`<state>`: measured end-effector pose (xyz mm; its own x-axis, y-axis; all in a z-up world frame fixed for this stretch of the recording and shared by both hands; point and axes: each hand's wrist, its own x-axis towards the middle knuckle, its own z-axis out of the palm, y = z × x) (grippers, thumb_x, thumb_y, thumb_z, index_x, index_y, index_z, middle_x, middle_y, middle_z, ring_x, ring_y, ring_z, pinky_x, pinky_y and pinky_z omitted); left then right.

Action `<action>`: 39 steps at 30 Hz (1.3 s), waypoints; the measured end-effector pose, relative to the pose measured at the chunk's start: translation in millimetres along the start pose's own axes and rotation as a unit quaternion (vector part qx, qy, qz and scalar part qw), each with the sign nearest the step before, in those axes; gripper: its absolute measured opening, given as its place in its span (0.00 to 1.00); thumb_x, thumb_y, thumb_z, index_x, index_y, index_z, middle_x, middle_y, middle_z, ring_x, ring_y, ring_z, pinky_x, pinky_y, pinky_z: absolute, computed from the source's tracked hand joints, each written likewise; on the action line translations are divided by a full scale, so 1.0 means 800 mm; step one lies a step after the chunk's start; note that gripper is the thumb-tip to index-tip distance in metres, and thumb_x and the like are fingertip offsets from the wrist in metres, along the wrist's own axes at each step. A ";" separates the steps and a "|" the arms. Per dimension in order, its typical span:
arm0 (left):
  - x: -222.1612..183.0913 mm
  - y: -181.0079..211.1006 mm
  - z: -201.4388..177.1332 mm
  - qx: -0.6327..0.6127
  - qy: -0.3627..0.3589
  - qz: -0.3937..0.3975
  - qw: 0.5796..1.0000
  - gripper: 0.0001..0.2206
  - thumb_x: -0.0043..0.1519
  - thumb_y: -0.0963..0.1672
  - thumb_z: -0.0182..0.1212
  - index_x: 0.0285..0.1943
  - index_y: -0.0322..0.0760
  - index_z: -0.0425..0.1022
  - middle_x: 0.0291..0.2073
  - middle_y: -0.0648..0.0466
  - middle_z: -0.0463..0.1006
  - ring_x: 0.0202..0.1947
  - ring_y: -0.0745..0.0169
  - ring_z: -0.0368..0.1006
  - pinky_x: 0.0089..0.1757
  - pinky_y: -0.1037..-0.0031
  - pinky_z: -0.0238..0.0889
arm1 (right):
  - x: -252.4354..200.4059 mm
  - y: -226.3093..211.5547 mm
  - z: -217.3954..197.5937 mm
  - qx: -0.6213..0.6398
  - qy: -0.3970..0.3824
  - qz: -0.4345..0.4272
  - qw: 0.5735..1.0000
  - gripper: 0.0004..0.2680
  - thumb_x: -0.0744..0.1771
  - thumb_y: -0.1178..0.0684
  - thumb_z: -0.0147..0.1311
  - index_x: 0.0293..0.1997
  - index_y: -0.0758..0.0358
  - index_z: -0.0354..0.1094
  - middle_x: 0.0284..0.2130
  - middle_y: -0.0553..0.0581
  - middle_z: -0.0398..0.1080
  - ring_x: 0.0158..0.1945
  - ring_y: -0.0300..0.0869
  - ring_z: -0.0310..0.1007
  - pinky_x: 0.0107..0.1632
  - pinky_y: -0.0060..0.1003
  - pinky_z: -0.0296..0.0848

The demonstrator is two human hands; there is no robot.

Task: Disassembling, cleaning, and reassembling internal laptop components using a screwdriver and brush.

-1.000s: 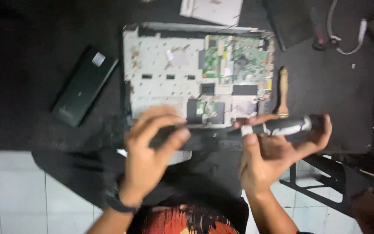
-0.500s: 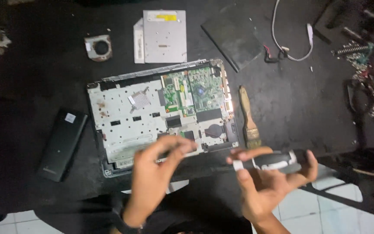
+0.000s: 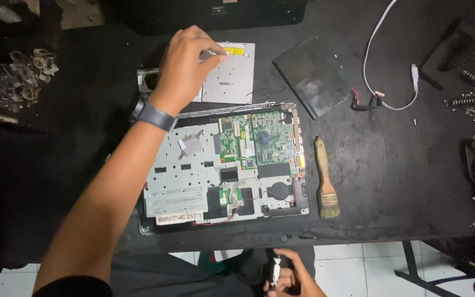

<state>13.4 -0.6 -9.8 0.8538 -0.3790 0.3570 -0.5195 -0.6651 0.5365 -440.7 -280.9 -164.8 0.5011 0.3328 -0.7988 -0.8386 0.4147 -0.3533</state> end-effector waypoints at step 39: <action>-0.064 0.052 -0.047 -0.009 0.087 0.061 0.994 0.03 0.70 0.39 0.64 0.49 0.35 0.81 0.40 0.47 0.73 0.43 0.45 0.71 0.43 0.60 0.62 | -0.033 -0.045 0.055 -0.081 0.028 -0.008 0.996 0.26 0.65 0.69 0.62 0.70 0.62 0.58 0.22 0.60 0.57 0.29 0.45 0.62 0.58 0.45 0.70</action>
<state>-53.2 15.2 23.0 0.7664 -0.3374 0.5466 -0.6206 -0.6086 0.4944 -414.6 -267.6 -109.6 0.5062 0.2779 -0.8165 -0.8561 0.2766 -0.4366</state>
